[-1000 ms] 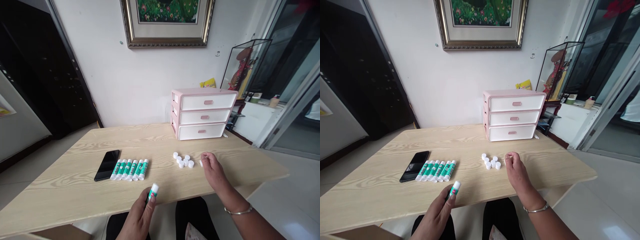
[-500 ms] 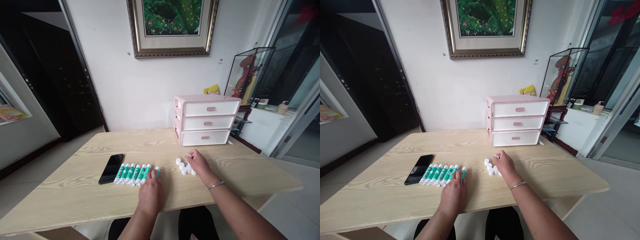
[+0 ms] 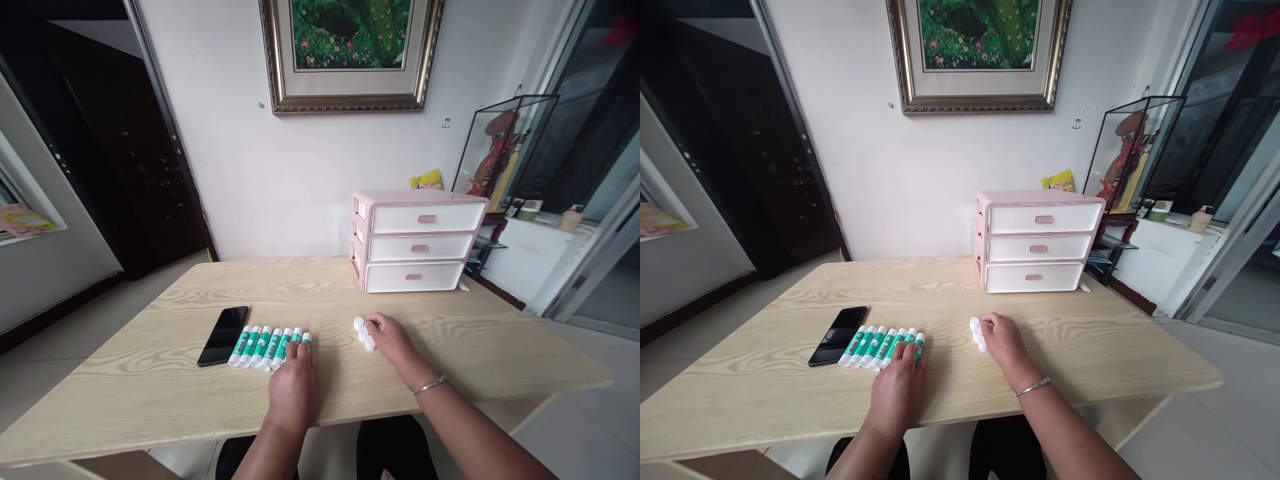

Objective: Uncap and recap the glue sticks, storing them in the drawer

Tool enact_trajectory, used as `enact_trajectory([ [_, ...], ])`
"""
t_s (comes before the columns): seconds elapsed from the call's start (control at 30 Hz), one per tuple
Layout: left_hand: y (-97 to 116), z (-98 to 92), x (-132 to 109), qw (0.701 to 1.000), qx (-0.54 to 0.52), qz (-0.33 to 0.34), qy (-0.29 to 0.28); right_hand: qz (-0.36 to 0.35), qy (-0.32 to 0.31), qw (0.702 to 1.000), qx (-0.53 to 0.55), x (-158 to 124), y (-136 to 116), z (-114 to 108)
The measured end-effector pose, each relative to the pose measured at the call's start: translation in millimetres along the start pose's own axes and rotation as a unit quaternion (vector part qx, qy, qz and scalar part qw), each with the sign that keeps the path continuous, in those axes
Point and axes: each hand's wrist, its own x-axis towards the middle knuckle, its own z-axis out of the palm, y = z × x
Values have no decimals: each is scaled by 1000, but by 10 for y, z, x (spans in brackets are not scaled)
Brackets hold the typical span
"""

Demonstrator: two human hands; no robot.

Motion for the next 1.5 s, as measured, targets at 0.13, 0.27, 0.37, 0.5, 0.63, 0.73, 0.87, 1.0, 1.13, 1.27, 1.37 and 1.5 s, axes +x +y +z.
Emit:
enact_trajectory([
  [0.13,-105,13,-56,996,-83,6,41,-76,115,990,4,-159,-192,-60],
  [0.27,-204,-33,-61,951,-299,8,75,-132,154,971,129,-408,-560,-52],
  [0.37,-262,-127,33,832,-555,-19,-10,-57,32,953,297,-512,-871,1],
  [0.5,-343,-255,295,577,-796,-19,-182,47,-225,793,564,-378,-1136,135],
  [0.63,-415,-299,592,468,-837,47,-281,64,-436,578,687,-16,-1188,330],
  [0.73,-442,-311,779,355,-858,116,-353,29,-520,499,693,251,-1177,440],
  [0.87,-475,-354,981,321,-840,165,-405,-23,-568,447,690,461,-1157,490],
  [1.0,-513,-333,1114,320,-829,161,-430,-50,-573,430,696,505,-1103,501],
  [1.13,-520,-251,1115,314,-829,145,-439,-47,-586,432,684,443,-1050,517],
  [1.27,-518,-219,1046,303,-830,147,-445,-60,-590,410,693,356,-1037,520],
  [1.37,-536,-220,1011,306,-831,143,-442,-65,-588,396,702,325,-1038,519],
  [1.5,-565,-227,1003,316,-830,137,-438,-54,-584,388,711,333,-1025,527],
])
